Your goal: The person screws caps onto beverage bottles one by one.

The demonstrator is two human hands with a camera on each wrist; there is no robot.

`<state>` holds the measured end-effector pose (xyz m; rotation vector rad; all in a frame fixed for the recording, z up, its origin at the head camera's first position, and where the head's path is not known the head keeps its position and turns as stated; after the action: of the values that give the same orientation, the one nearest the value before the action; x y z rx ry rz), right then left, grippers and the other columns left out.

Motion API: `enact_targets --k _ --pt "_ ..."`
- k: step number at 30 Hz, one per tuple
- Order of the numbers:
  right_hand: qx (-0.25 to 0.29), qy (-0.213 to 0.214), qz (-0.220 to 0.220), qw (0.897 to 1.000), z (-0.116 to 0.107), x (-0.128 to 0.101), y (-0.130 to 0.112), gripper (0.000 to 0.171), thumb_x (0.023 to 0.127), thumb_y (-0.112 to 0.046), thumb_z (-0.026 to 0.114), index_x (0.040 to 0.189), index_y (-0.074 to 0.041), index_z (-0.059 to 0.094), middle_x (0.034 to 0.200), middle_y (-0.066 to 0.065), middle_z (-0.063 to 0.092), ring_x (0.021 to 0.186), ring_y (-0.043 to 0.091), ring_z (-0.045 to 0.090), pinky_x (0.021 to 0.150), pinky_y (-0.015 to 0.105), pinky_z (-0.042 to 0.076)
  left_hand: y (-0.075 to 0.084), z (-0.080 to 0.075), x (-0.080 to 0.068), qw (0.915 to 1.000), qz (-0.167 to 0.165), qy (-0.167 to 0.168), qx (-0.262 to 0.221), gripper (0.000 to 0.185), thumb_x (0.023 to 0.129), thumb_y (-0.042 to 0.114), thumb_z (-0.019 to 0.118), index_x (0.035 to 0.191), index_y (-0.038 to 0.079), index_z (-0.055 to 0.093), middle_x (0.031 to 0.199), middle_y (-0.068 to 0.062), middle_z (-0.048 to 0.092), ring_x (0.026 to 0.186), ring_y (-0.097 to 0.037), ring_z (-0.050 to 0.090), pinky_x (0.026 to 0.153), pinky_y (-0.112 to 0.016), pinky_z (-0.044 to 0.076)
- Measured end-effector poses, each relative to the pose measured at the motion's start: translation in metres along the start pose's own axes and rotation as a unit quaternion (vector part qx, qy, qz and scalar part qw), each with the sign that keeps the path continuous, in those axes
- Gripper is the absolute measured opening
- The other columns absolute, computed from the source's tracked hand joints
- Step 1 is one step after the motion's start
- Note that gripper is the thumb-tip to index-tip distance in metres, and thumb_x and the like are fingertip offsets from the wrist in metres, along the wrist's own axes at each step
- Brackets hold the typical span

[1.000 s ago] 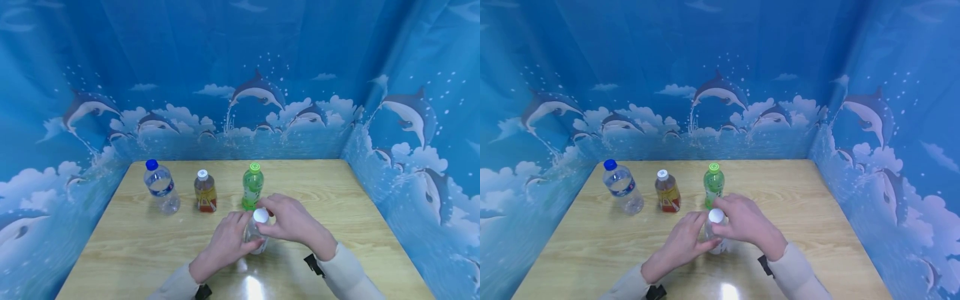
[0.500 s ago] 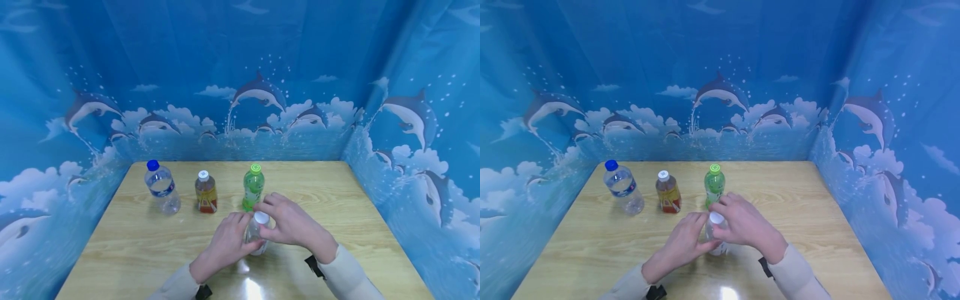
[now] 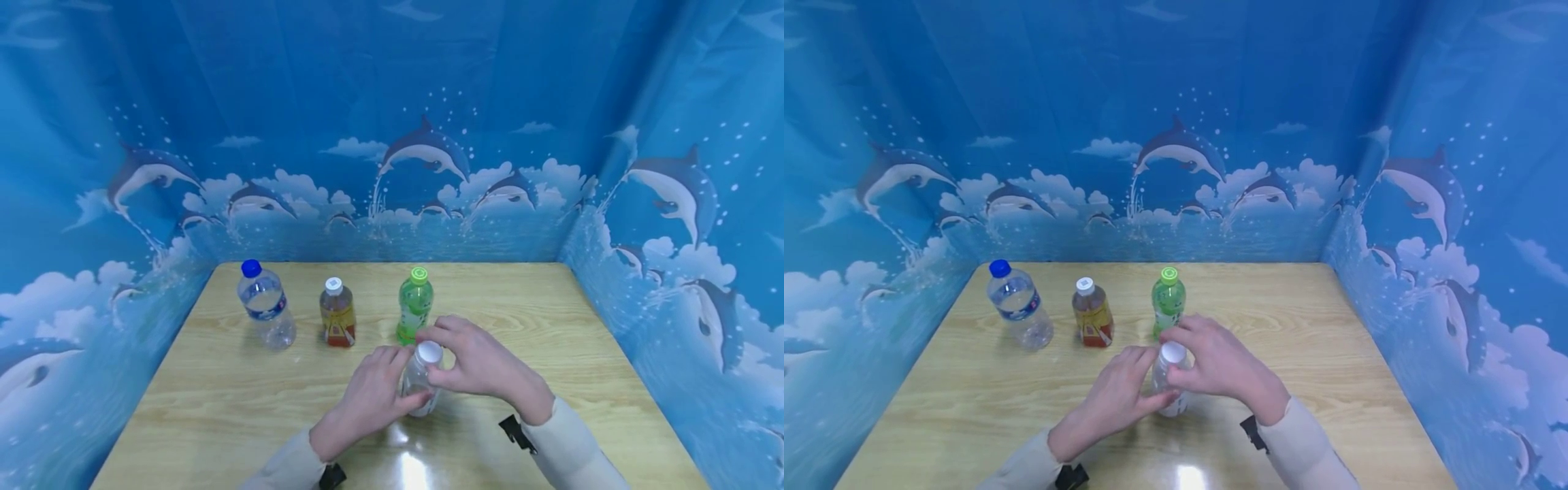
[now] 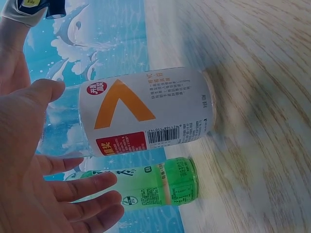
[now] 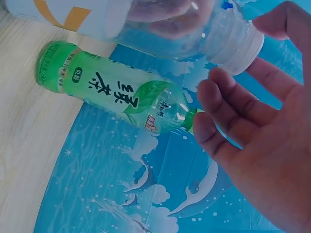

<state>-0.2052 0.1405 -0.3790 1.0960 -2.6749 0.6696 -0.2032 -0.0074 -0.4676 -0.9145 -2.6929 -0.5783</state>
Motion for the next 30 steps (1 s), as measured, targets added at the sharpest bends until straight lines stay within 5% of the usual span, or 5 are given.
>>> enact_targets --k 14,30 --pt "0.003 -0.013 0.050 0.999 0.0053 0.0057 0.0030 0.025 0.090 -0.031 0.083 0.102 -0.011 0.074 0.084 -0.009 0.068 0.073 0.005 0.058 0.065 0.018 0.050 0.0006 0.0000 0.0002 1.0000 -0.003 -0.001 0.000 0.076 0.094 0.068 0.066 0.142 0.009 0.058 0.126 -0.009 0.072 0.116 -0.023 0.067 0.092 -0.041 0.060" --pt "0.035 -0.018 0.009 0.999 0.0025 0.0003 -0.0016 0.046 0.080 -0.017 0.080 0.126 -0.014 0.074 0.109 -0.002 0.064 0.093 0.008 0.058 0.079 0.026 0.058 -0.0021 0.0015 0.0000 0.9993 -0.020 -0.030 -0.012 0.076 0.095 0.069 0.063 0.146 0.013 0.056 0.129 -0.007 0.070 0.118 -0.023 0.065 0.096 -0.043 0.058"
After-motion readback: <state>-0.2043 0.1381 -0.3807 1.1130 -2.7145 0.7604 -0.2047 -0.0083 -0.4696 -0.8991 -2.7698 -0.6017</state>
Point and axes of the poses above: each hand's wrist, its own x-axis towards the middle knuckle, its own z-axis out of the palm, y = z × x, the point moved 6 cm from there along x, towards the middle knuckle
